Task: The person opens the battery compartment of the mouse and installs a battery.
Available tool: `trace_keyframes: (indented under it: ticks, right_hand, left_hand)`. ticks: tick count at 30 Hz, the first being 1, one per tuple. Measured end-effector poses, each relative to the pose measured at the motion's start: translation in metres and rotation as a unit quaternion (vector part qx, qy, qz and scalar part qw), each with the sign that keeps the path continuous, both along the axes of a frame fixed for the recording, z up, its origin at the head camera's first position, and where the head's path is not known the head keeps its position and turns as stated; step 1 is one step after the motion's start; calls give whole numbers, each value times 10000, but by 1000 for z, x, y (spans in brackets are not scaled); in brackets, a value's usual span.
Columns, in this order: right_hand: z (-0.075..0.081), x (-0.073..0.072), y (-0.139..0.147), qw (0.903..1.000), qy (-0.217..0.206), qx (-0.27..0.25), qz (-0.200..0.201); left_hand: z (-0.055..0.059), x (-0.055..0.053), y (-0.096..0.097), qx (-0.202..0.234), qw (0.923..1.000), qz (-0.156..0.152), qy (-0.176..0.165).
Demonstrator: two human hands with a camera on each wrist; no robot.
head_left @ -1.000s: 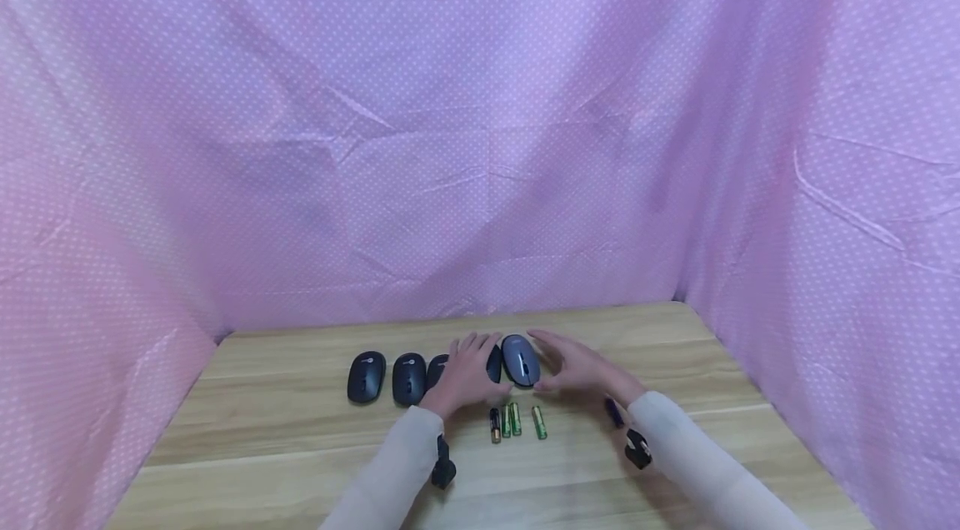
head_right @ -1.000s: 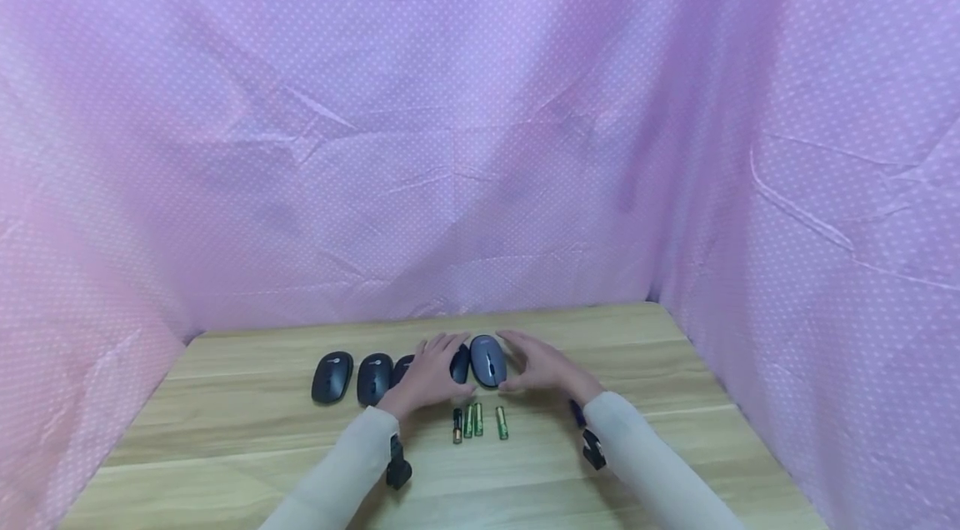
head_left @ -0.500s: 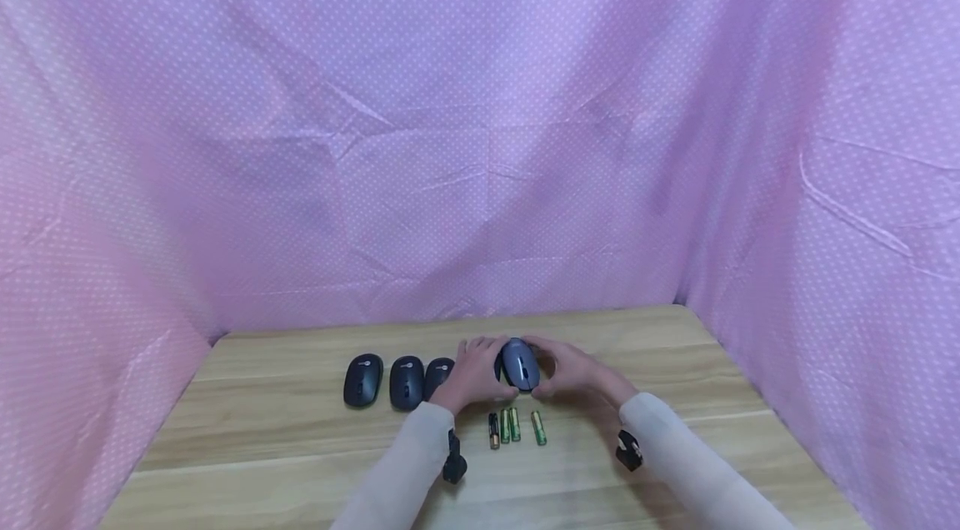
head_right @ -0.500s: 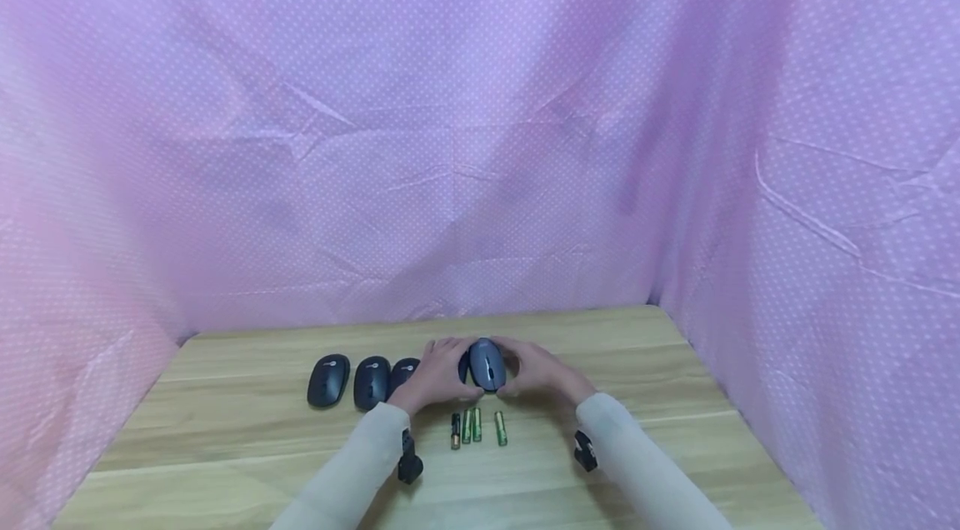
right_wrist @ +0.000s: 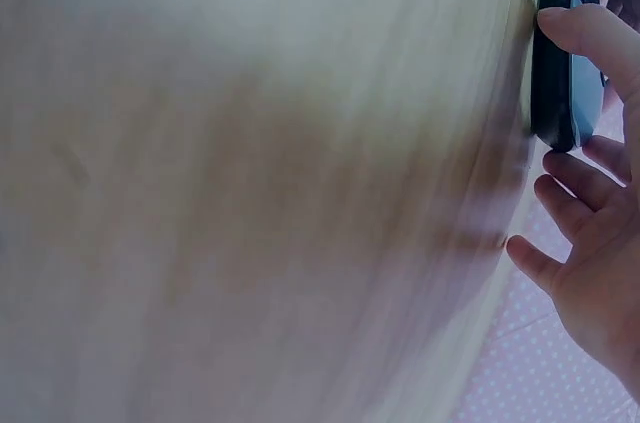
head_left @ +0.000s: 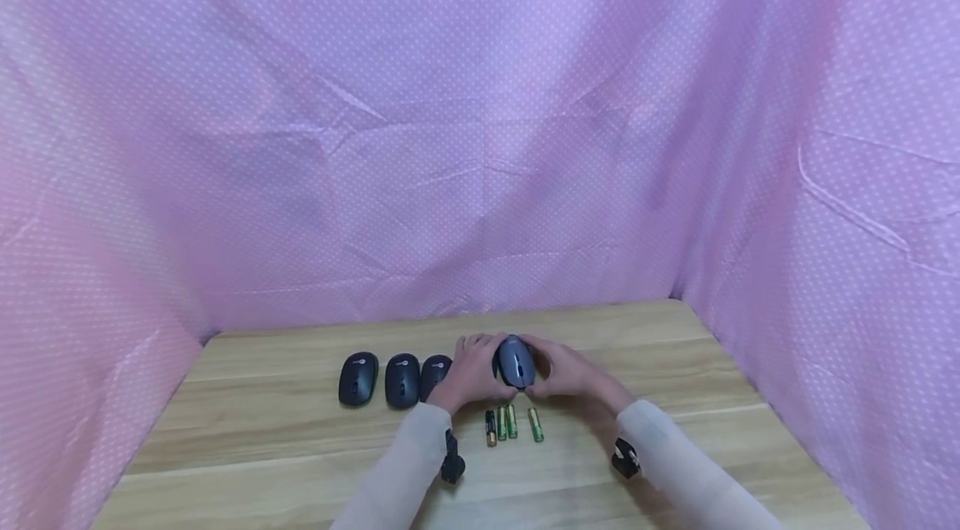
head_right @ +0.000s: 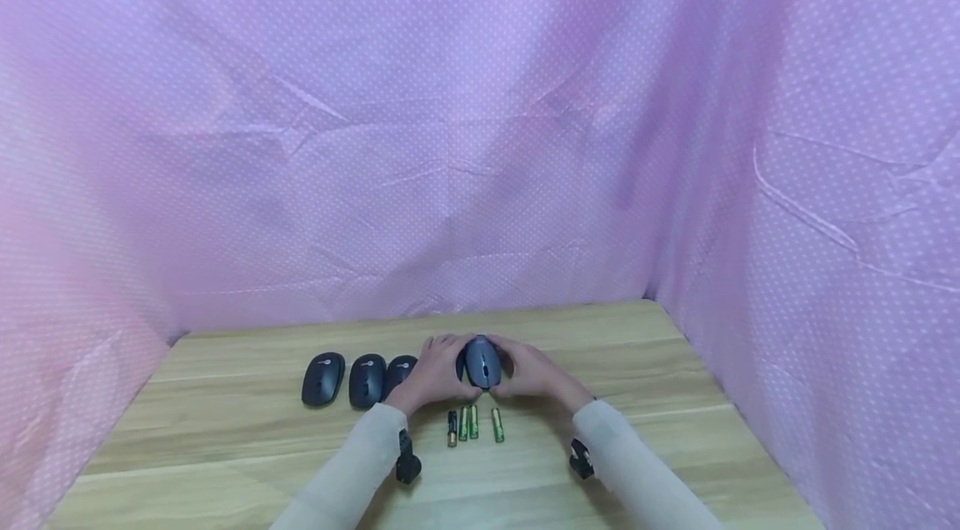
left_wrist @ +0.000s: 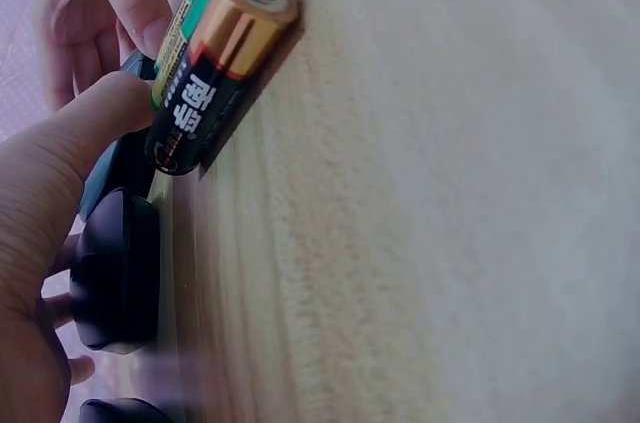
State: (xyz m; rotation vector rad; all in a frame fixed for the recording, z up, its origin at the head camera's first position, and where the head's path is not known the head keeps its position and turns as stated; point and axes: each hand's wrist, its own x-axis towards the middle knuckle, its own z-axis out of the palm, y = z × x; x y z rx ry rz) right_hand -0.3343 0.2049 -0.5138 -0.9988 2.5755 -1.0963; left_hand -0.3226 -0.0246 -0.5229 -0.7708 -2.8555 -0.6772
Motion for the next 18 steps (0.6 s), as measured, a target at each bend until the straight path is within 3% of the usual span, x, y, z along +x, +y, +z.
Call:
trace_keyframes:
  ticks: [9, 18]
  right_hand:
    - [5, 4, -2, 9993, -43, -371, -74]
    - [19, 12, -6, 9974, 224, -355, -579]
  left_hand:
    - [6, 4, -3, 335, 9994, 3, -4]
    - [19, 9, -12, 901, 9948, -215, 433]
